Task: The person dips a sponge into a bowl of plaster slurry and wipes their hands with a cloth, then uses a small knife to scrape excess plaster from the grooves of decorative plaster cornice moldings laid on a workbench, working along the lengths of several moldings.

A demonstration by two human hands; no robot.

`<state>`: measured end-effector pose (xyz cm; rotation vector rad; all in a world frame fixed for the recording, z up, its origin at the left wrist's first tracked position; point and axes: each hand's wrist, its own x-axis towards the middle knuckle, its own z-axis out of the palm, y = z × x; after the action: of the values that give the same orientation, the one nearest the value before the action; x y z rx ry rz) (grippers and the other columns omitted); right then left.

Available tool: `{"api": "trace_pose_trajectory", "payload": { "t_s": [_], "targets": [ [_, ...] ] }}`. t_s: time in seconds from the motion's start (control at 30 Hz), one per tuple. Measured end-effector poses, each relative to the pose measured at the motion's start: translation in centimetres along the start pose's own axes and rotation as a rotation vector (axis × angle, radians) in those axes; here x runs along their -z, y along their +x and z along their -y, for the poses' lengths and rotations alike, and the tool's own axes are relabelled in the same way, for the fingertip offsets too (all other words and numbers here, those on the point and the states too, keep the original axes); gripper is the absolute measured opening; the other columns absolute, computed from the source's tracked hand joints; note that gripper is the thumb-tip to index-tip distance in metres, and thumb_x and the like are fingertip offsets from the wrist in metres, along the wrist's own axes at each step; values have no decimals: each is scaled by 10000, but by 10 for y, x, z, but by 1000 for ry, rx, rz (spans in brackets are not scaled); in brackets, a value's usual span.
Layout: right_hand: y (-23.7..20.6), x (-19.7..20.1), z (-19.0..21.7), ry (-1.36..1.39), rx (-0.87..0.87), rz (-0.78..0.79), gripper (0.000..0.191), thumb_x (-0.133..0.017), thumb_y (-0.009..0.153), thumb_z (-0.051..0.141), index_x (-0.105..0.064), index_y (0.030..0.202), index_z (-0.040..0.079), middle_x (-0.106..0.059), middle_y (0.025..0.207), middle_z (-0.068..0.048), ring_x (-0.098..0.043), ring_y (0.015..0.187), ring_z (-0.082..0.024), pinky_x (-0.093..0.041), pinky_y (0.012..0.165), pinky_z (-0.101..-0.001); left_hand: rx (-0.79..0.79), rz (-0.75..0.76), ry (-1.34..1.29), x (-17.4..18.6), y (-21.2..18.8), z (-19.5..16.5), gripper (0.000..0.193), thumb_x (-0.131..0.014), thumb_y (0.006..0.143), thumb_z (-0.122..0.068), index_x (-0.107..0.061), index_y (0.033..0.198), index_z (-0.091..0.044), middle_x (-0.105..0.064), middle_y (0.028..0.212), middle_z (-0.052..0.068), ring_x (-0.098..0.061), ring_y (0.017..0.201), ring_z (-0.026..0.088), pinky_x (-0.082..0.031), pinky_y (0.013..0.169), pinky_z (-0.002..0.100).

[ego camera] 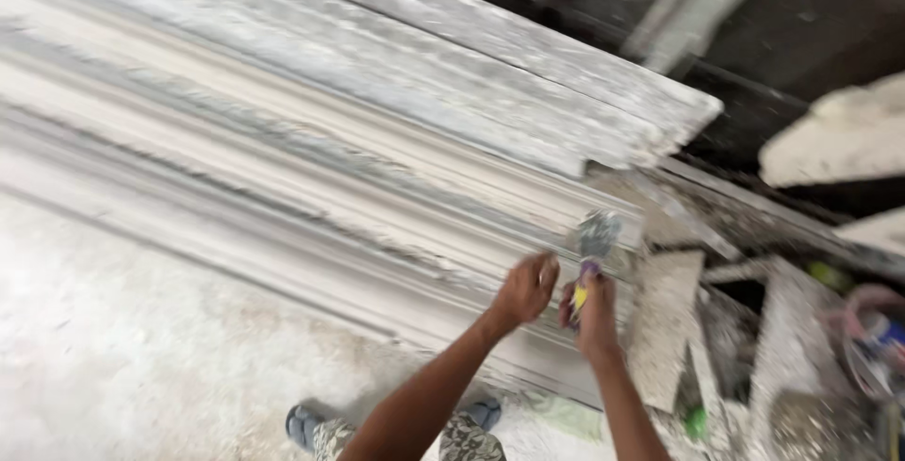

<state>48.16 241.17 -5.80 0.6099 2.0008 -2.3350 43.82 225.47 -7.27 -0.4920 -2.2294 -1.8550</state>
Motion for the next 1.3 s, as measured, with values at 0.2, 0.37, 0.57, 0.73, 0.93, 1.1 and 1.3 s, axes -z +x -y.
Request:
{"api": "trace_pose_trajectory", "payload": {
  "t_s": [0.2,0.37,0.57,0.73,0.93,1.1,1.3],
  "targets": [
    [-126,-219,-77,-58,-367,496,444,-387,1020,530,-532,1193,148,-615,725,-97,-568,449,-193,-451,362,-329,750,-64,-512,227,-142,-31,460,-357,1095,-397,-627,1119,-25,-630,742,69,-597,590,147,-502,532,316],
    [-200,-400,-101,-563,-636,958,635,-244,1030,601,-511,1331,109,-673,1016,-99,-686,816,-198,-621,630,-355,670,-501,-275,407,-225,-24,475,-387,1116,-394,-658,1178,-9,-679,912,95,-638,774,130,-545,644,268],
    [-233,-554,-109,-767,-474,1295,564,-328,1038,538,-511,1376,125,-660,1187,-48,-672,979,-171,-606,807,-356,825,-965,-282,591,-278,-36,458,-389,1051,-414,-578,1151,-9,-657,888,90,-636,641,127,-531,485,282],
    [-227,-639,-126,-737,-535,1331,452,-501,1032,387,-534,1384,106,-685,1183,-57,-684,1001,-157,-583,827,-341,839,-1140,-307,664,-290,-30,409,-470,1064,-384,-553,1144,8,-580,831,81,-522,509,115,-441,433,284],
    [-180,-726,-174,-635,-371,1404,362,-596,1007,285,-650,1236,10,-729,969,-75,-714,868,-133,-608,802,-303,977,-1143,-324,721,-283,36,343,-561,985,-256,-548,1234,-21,-617,822,80,-541,537,117,-445,438,295],
    [-123,-836,-183,-640,-169,1516,361,-652,1058,276,-659,1103,-81,-697,921,-104,-679,822,-164,-571,757,-350,1025,-1127,-263,822,-241,94,466,-575,952,-179,-458,1386,-55,-587,806,77,-529,581,146,-451,494,329],
    [-58,-1009,-113,-670,-191,1366,436,-617,960,264,-589,1368,113,-729,1207,-44,-701,1099,-134,-589,938,-316,857,-1140,-119,969,-164,126,513,-542,948,-153,-437,1437,-42,-648,916,112,-594,639,162,-517,555,346]
  ]
}}
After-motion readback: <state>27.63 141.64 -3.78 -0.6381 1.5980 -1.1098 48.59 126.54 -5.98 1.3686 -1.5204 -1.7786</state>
